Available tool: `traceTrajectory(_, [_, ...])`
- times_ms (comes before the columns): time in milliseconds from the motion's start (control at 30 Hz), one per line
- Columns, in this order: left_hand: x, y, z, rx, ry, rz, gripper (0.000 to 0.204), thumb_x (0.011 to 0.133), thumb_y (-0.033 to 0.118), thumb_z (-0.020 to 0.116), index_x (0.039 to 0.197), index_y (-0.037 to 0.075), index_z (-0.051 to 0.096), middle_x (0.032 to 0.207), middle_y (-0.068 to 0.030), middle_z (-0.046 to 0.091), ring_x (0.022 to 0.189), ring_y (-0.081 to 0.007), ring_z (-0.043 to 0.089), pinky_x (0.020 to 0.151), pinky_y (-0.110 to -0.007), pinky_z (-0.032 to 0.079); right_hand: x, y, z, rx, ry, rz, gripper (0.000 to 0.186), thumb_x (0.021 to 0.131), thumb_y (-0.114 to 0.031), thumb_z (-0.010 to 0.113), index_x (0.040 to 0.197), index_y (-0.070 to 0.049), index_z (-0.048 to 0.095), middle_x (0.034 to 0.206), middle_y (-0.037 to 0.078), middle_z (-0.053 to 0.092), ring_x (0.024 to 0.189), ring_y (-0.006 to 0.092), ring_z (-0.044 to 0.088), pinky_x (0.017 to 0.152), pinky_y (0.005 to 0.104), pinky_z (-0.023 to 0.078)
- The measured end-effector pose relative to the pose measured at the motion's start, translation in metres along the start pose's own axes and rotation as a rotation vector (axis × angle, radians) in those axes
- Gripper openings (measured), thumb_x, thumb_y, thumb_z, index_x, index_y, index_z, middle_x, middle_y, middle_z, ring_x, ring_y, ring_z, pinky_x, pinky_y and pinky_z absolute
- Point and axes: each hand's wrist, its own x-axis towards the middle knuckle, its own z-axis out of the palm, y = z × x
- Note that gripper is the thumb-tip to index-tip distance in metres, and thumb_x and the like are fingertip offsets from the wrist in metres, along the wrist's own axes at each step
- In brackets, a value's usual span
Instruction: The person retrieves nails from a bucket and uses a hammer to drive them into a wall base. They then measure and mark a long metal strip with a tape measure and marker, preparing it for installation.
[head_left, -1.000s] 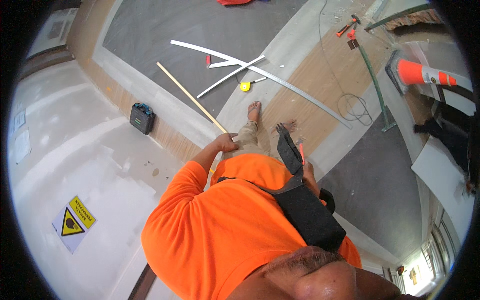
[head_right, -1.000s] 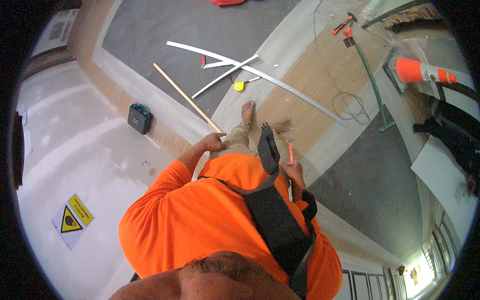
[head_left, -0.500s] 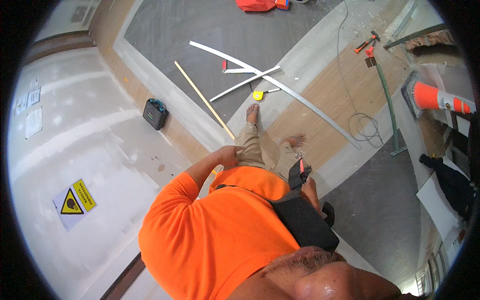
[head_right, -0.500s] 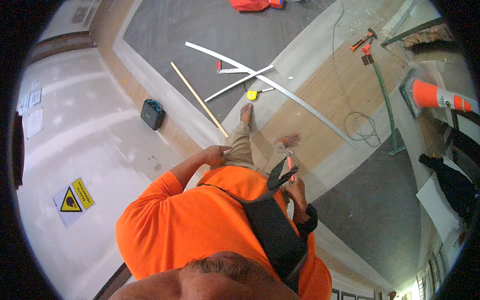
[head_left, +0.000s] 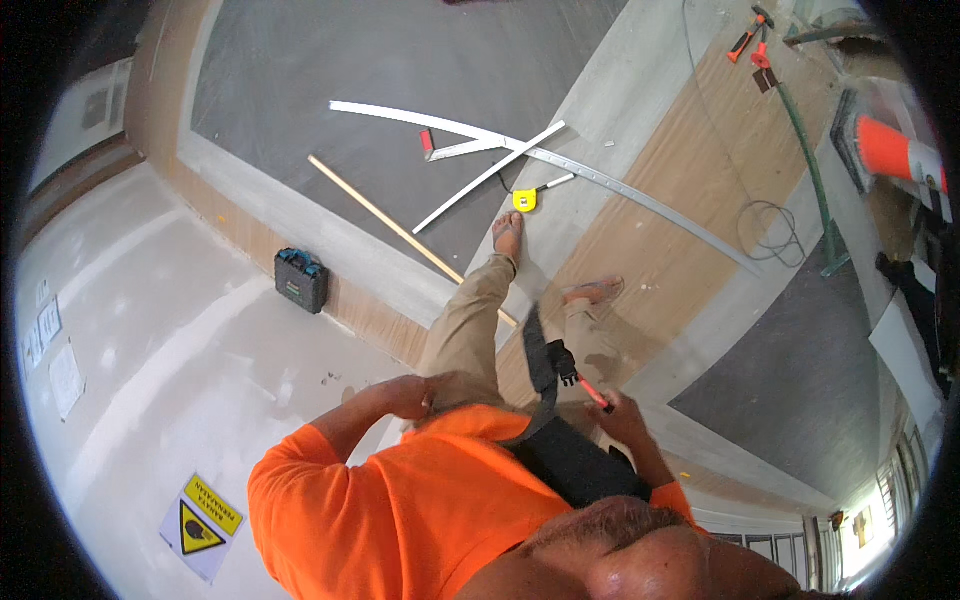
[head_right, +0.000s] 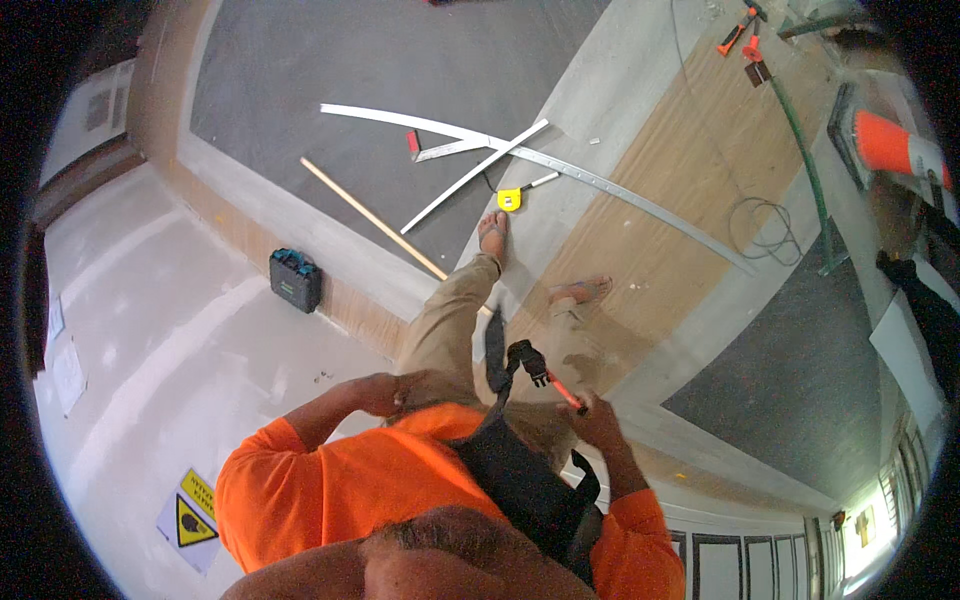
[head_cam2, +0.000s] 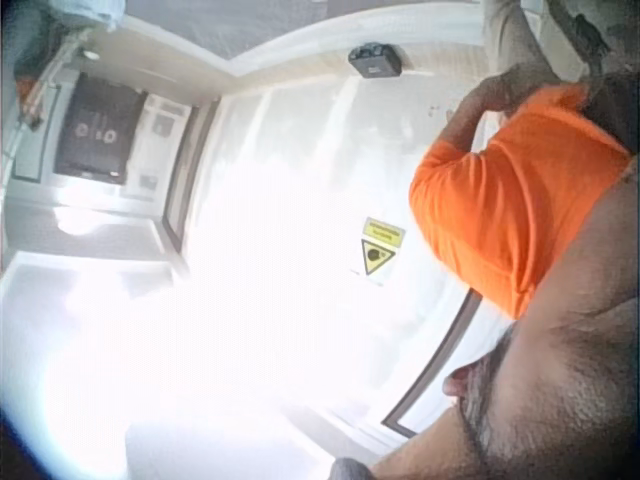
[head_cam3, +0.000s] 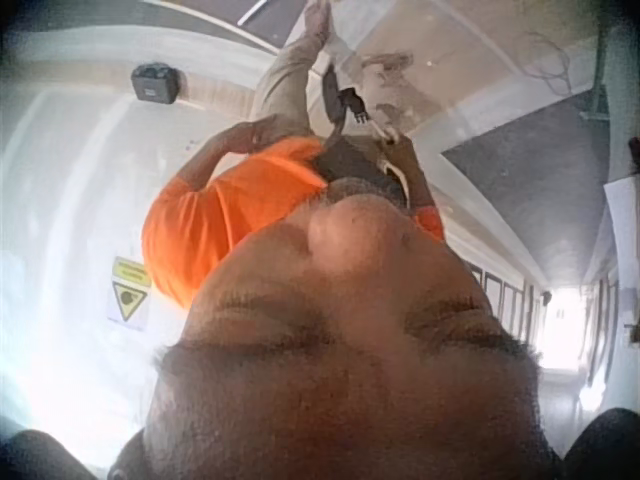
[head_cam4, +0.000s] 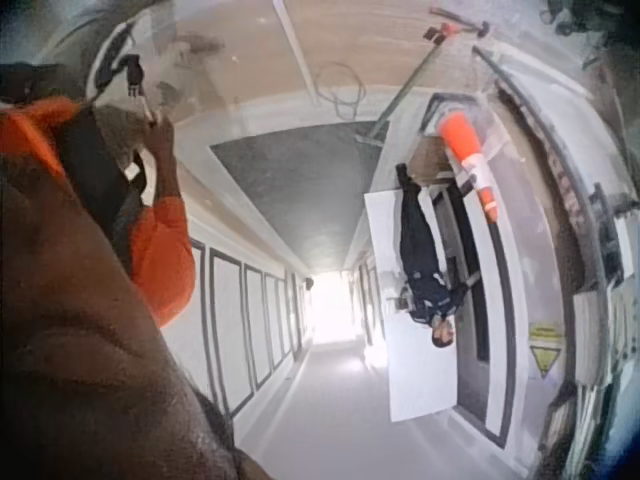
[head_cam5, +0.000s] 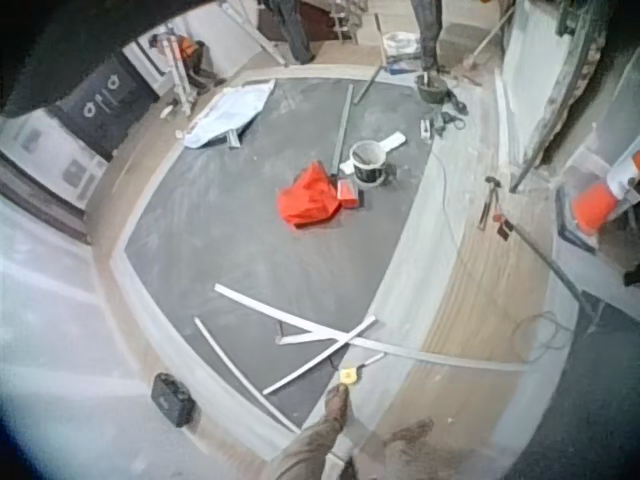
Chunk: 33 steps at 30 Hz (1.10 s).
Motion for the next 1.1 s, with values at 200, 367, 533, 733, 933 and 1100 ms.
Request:
traceTrajectory(200, [0.191, -0.087, -0.125, 0.121, 0.503, 0.040, 0.041, 0.081, 0.033, 0.066, 0.110, 0.005, 0.065, 0.093, -0.0229, 0.067, 0.088, -0.0413, 0.063, 0.077, -0.048, 0.050, 0.232, 0.061, -0.038, -0.472, 0.109, -0.081, 0.036, 0.094, -0.036, 0.050, 0.096, -0.003, 0.066, 0.084, 0.023, 0.066, 0.079, 0.0390, 0.064, 0.072, 0.0490, 0.049])
traceTrajectory(367, [0.364, -0.070, -0.229, 0.311, 0.618, 0.240, 0.042, 0.083, 0.024, 0.066, 0.121, 0.005, 0.060, 0.101, -0.0192, 0.064, 0.092, -0.0384, 0.062, 0.083, -0.046, 0.050, 0.402, 0.116, -0.045, -0.687, 0.229, -0.220, 0.027, 0.089, -0.027, 0.057, 0.106, -0.007, 0.066, 0.092, 0.016, 0.067, 0.091, 0.0348, 0.063, 0.082, 0.0465, 0.049])
traceTrajectory(533, [0.489, -0.072, -0.252, 0.613, 0.705, 0.311, 0.058, 0.079, 0.026, 0.069, 0.131, 0.009, 0.052, 0.133, -0.0203, 0.051, 0.119, -0.0379, 0.052, 0.099, -0.048, 0.043, 0.491, 0.168, -0.050, -0.833, 0.299, -0.490, 0.033, 0.079, -0.017, 0.064, 0.111, -0.009, 0.063, 0.095, 0.009, 0.065, 0.098, 0.0276, 0.059, 0.091, 0.0403, 0.045])
traceTrajectory(733, [0.555, -0.076, -0.262, 0.747, 0.632, 0.294, 0.113, 0.068, 0.037, 0.084, 0.154, 0.018, 0.014, 0.129, -0.0227, 0.046, 0.120, -0.0407, 0.048, 0.102, -0.051, 0.041, 0.553, 0.206, -0.087, -0.940, 0.324, -0.627, 0.023, 0.075, -0.014, 0.065, 0.098, -0.009, 0.066, 0.095, 0.008, 0.064, 0.097, 0.0290, 0.059, 0.086, 0.0416, 0.047])
traceTrajectory(933, [0.574, -0.086, -0.282, 0.676, 0.582, 0.420, 0.107, 0.070, 0.033, 0.081, 0.154, 0.021, 0.016, 0.122, -0.0228, 0.051, 0.110, -0.0397, 0.055, 0.097, -0.045, 0.046, 0.558, 0.130, -0.145, -1.097, 0.086, -0.316, 0.035, 0.081, -0.034, 0.066, 0.099, -0.004, 0.066, 0.104, 0.016, 0.066, 0.099, 0.0345, 0.061, 0.079, 0.0463, 0.049])
traceTrajectory(1100, [0.571, -0.069, -0.264, 0.301, 0.644, 0.919, 0.108, 0.071, 0.043, 0.075, 0.153, 0.007, 0.014, 0.120, -0.0227, 0.053, 0.110, -0.0393, 0.055, 0.098, -0.043, 0.044, 0.571, 0.090, -0.106, -0.152, 0.326, -0.545, 0.063, 0.090, -0.055, 0.057, 0.131, -0.007, 0.055, 0.118, 0.018, 0.063, 0.104, 0.0275, 0.061, 0.082, 0.0398, 0.051])
